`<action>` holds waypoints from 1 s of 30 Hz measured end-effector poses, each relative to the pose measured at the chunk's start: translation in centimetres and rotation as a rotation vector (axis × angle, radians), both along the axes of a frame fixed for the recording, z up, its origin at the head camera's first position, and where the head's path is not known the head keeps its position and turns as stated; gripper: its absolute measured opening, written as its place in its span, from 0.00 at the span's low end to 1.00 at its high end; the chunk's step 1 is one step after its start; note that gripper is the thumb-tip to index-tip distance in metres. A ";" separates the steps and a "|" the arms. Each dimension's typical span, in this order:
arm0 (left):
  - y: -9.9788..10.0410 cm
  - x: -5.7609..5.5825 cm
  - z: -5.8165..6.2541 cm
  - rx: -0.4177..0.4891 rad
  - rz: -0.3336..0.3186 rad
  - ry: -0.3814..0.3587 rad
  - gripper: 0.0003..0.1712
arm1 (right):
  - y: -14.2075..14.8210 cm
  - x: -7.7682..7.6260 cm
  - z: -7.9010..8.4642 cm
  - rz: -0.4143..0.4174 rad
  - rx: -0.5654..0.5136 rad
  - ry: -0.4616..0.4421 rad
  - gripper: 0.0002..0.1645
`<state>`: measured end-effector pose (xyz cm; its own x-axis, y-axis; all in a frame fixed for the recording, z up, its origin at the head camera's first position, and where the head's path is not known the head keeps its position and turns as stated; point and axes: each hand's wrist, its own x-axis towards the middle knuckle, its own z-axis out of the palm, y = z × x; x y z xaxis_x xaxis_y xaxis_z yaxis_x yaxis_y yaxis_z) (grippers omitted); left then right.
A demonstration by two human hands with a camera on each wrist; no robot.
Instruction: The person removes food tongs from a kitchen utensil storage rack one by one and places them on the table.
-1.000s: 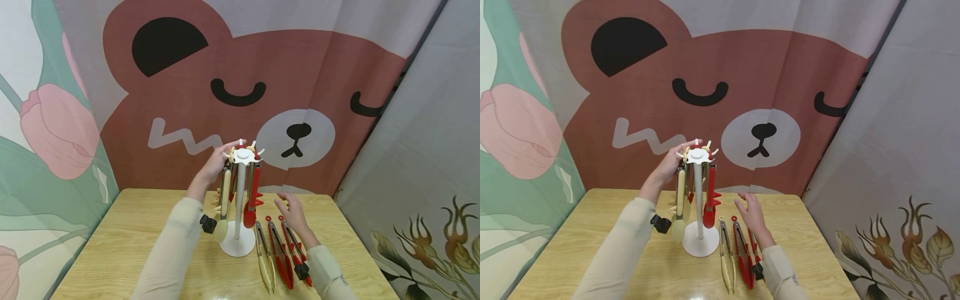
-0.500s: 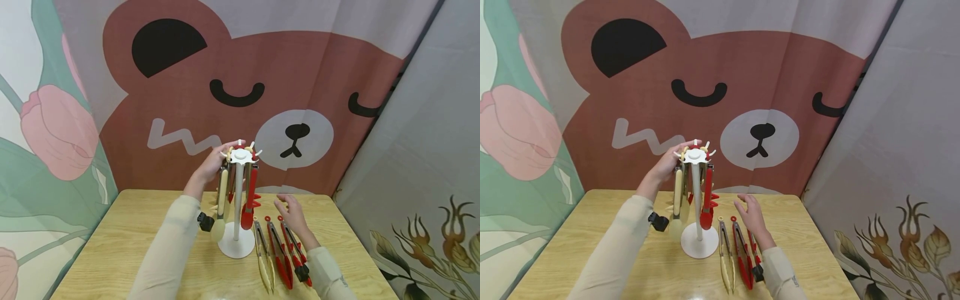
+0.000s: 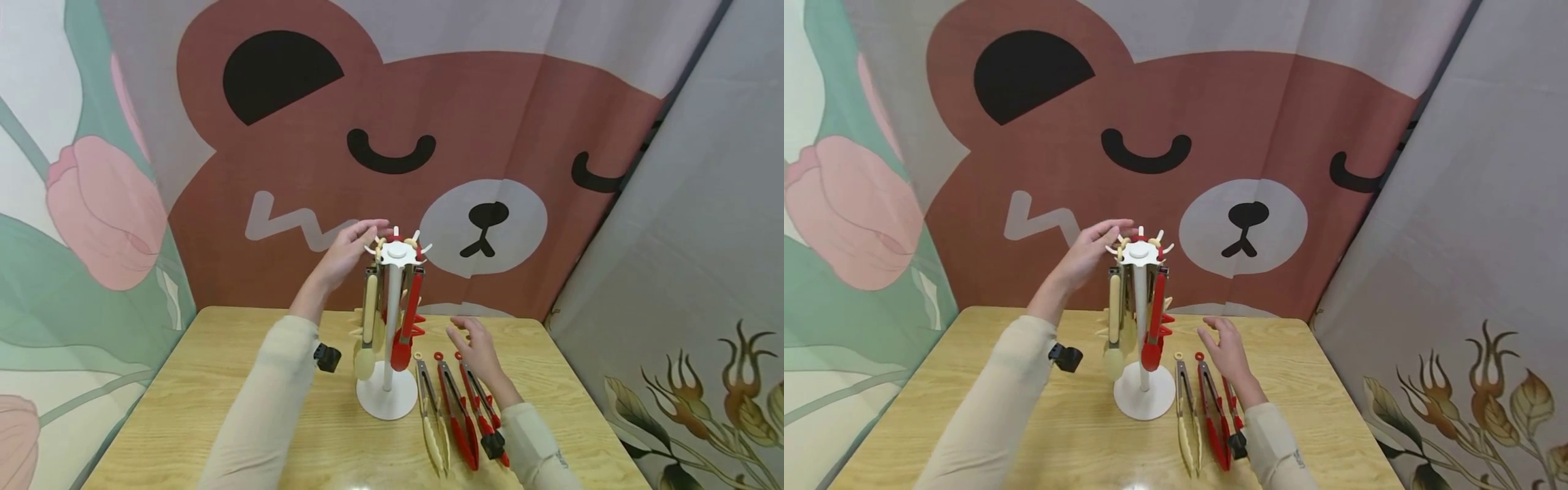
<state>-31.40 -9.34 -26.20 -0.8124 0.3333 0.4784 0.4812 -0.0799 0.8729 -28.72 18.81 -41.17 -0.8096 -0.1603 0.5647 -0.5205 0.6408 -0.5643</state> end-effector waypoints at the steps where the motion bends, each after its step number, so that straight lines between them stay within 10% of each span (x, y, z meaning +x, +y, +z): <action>1: 0.0 0.1 0.2 -0.009 0.024 0.026 0.22 | 0.0 0.0 0.0 0.000 0.000 0.001 0.16; 15: 2.2 3.0 2.8 -0.530 0.350 0.338 0.34 | -0.7 0.3 1.0 0.037 -0.010 0.028 0.15; 30: 1.7 2.4 2.1 -0.511 0.210 0.344 0.27 | -1.1 0.2 1.3 0.071 -0.052 0.048 0.15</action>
